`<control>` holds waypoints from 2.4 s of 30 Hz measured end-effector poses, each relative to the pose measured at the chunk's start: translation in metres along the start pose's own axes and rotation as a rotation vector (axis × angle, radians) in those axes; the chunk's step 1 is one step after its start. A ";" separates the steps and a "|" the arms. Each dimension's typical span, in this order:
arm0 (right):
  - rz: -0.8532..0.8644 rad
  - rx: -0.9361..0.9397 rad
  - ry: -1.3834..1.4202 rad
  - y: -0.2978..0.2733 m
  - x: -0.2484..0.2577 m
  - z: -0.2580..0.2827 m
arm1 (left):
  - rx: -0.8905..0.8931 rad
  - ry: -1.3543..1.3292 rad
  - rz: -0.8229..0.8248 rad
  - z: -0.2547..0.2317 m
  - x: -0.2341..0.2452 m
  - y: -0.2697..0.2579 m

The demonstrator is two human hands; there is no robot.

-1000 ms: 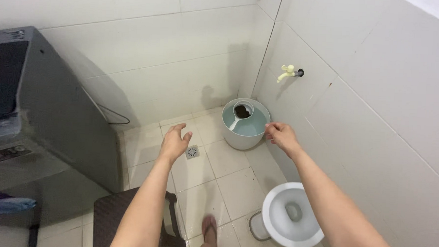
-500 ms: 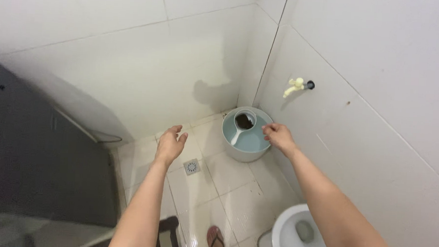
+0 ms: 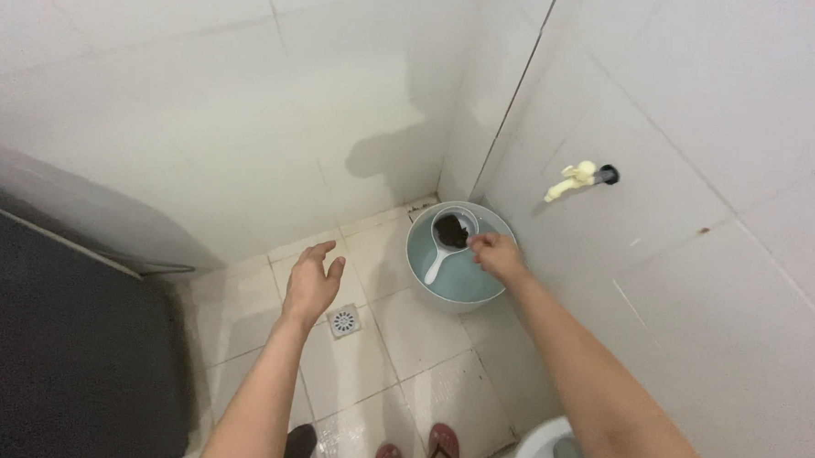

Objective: Picking up and arranging various laundry detergents, sachets, and a loofah in a bathroom area.

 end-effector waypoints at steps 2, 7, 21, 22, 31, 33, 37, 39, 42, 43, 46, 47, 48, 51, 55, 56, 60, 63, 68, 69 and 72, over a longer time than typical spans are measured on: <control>0.031 -0.013 0.098 0.040 -0.018 -0.049 | 0.008 -0.031 0.005 -0.001 -0.019 0.005; 0.093 -0.054 0.187 0.120 -0.062 -0.149 | -0.107 -0.030 -0.084 0.026 -0.099 0.034; -0.094 -0.403 0.437 0.261 -0.153 -0.378 | 0.103 -0.057 0.223 0.102 -0.298 0.095; -0.091 -0.406 0.438 0.272 -0.160 -0.392 | 0.106 -0.055 0.224 0.105 -0.307 0.099; -0.042 -0.516 0.733 0.307 -0.200 -0.390 | -0.008 -0.042 0.108 0.156 -0.378 0.129; -0.031 -0.529 0.893 0.317 -0.202 -0.391 | -0.074 0.007 0.047 0.162 -0.383 0.133; -0.166 -0.569 0.962 0.326 -0.164 -0.418 | -0.085 0.030 0.039 0.172 -0.382 0.142; 0.170 -0.356 1.189 0.424 -0.193 -0.469 | -0.057 0.050 0.040 0.168 -0.368 0.143; -0.145 -0.457 0.848 0.341 -0.168 -0.374 | -0.049 0.073 0.023 0.178 -0.357 0.143; -0.141 -0.457 0.843 0.326 -0.163 -0.367 | -0.043 0.072 0.021 0.174 -0.344 0.137; -0.108 -0.428 0.709 0.286 -0.150 -0.341 | 0.039 0.044 0.067 0.170 -0.312 0.124; -0.070 -0.401 0.676 0.271 -0.146 -0.332 | 0.084 0.102 0.108 0.174 -0.306 0.119; -0.031 -0.368 0.645 0.258 -0.141 -0.321 | 0.126 0.158 0.143 0.176 -0.300 0.116; 0.000 -0.412 0.643 0.242 -0.133 -0.321 | 0.048 0.114 0.035 0.181 -0.274 0.099; 0.087 -0.392 0.385 0.167 -0.117 -0.256 | 0.096 0.112 0.037 0.158 -0.212 0.076; 0.097 -0.380 0.354 0.147 -0.114 -0.235 | 0.100 0.104 0.027 0.154 -0.196 0.069; 0.182 -0.320 0.214 0.112 -0.101 -0.197 | 0.153 0.132 0.006 0.139 -0.142 0.045; 0.250 -0.261 0.202 0.092 -0.095 -0.172 | 0.153 0.104 -0.065 0.136 -0.115 0.023; 0.332 -0.250 0.151 0.037 -0.096 -0.114 | 0.261 0.115 -0.073 0.115 -0.037 -0.020; 0.370 -0.232 0.133 0.028 -0.099 -0.108 | 0.316 0.105 -0.056 0.108 -0.017 -0.030; 0.404 -0.235 0.099 -0.003 -0.111 -0.090 | 0.340 0.154 -0.128 0.115 0.019 -0.053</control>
Point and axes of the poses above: each hand's wrist, its own y-axis towards the middle knuckle, its own x-axis out of the back of the hand, z = x × y, the point moved 4 cm from there along y, towards the middle knuckle, and after that the axes turned 15 degrees about y, right-handed, at the moved point
